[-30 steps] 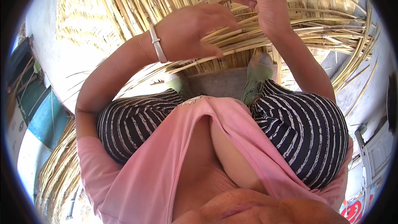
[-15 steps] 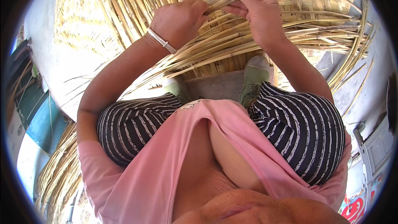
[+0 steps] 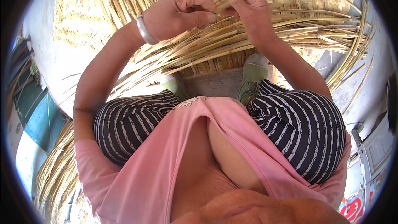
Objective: The person weaves a basket by hand, interlacing thin dried palm strips into a growing circular base. The hands repeatedly pull strips through the weave and tighten the pattern.
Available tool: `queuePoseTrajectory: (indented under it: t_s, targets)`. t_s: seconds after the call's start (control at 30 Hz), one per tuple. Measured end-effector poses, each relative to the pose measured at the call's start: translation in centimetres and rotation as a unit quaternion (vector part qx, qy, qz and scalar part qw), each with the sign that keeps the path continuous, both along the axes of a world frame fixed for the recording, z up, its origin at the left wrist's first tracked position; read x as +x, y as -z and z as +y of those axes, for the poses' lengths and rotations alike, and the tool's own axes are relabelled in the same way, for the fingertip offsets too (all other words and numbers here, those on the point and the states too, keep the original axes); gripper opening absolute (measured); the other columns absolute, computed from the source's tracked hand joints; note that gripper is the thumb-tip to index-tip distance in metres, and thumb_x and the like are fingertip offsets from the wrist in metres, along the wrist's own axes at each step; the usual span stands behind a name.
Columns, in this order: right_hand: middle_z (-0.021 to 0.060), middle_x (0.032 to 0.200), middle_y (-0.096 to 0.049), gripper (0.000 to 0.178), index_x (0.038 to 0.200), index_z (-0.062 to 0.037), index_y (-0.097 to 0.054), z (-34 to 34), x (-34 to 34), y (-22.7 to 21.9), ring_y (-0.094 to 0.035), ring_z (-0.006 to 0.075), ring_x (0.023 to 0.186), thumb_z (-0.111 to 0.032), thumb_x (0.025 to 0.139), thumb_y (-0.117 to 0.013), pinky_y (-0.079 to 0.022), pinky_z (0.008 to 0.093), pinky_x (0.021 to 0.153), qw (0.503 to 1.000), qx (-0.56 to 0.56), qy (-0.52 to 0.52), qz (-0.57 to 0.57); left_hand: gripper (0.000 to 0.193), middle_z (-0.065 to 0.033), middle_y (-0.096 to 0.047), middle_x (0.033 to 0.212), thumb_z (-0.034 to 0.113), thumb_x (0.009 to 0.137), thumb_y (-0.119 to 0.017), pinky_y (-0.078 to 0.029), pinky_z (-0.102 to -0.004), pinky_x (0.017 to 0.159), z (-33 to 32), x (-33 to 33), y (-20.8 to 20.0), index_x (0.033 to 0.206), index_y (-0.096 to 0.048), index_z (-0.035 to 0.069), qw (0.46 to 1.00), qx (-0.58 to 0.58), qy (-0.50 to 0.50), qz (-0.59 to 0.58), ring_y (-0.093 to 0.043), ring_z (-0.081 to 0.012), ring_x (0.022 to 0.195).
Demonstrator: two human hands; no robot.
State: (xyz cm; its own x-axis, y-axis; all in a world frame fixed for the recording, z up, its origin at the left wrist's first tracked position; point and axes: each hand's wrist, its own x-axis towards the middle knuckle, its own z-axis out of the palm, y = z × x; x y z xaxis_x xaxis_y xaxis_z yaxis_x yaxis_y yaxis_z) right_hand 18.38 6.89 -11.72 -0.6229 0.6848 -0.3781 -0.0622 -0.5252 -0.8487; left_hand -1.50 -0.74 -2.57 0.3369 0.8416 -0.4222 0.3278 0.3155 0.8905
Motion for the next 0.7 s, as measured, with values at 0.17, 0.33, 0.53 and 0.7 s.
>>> queuePoseTrajectory:
  t_s: [0.17, 0.33, 0.53, 0.7]
  targets:
    - [0.0082, 0.105, -0.067, 0.023, 0.115, -0.0031, -0.061, 1.8, -0.5, 0.1, -0.068, 0.0199, 0.094, -0.019, 0.098, -0.06, -0.057, 0.0378, 0.092, 0.991, -0.102, 0.025, 0.084, 0.045, -0.0107, -0.065, 0.115, 0.039, 0.092, -0.065, -0.052, -0.0325, 0.085, -2.1, 3.0, 0.7, 0.121, -0.062, 0.005, 0.969, -0.119, -0.026, -0.213, -0.062, -0.0198, 0.104]
    - [0.0073, 0.11, -0.065, 0.021, 0.115, -0.0046, -0.06, 3.6, -0.6, -0.6, -0.066, 0.0217, 0.1, -0.017, 0.098, -0.06, -0.057, 0.0387, 0.093, 0.974, -0.166, 0.044, 0.146, 0.066, -0.0149, -0.045, 0.144, 0.055, 0.094, -0.056, -0.043, -0.0442, 0.104, -8.0, 1.1, 6.8, 0.143, -0.041, 0.013, 0.85, -0.257, -0.365, -0.278, -0.047, -0.0288, 0.132]
    - [0.0172, 0.122, -0.062, 0.028, 0.119, -0.0012, -0.052, 2.0, -1.2, -0.5, -0.062, 0.0315, 0.114, -0.021, 0.1, -0.056, -0.054, 0.0401, 0.097, 0.968, -0.21, 0.062, 0.122, 0.05, -0.0128, -0.056, 0.129, 0.035, 0.097, -0.058, -0.051, -0.0435, 0.097, -7.2, -3.4, 4.5, 0.136, -0.049, 0.004, 0.801, -0.029, -0.528, -0.281, -0.059, -0.0269, 0.117]
    - [0.0192, 0.118, -0.065, 0.035, 0.12, 0.0002, -0.052, -0.2, -1.1, -1.7, -0.064, 0.0287, 0.111, -0.03, 0.104, -0.047, -0.054, 0.039, 0.097, 0.952, -0.289, 0.013, 0.095, 0.027, -0.0176, -0.069, 0.109, 0.023, 0.096, -0.062, -0.061, -0.0333, 0.082, -5.6, -6.0, 2.2, 0.111, -0.064, 0.001, 0.773, 0.054, -0.555, -0.301, -0.07, -0.0231, 0.098]
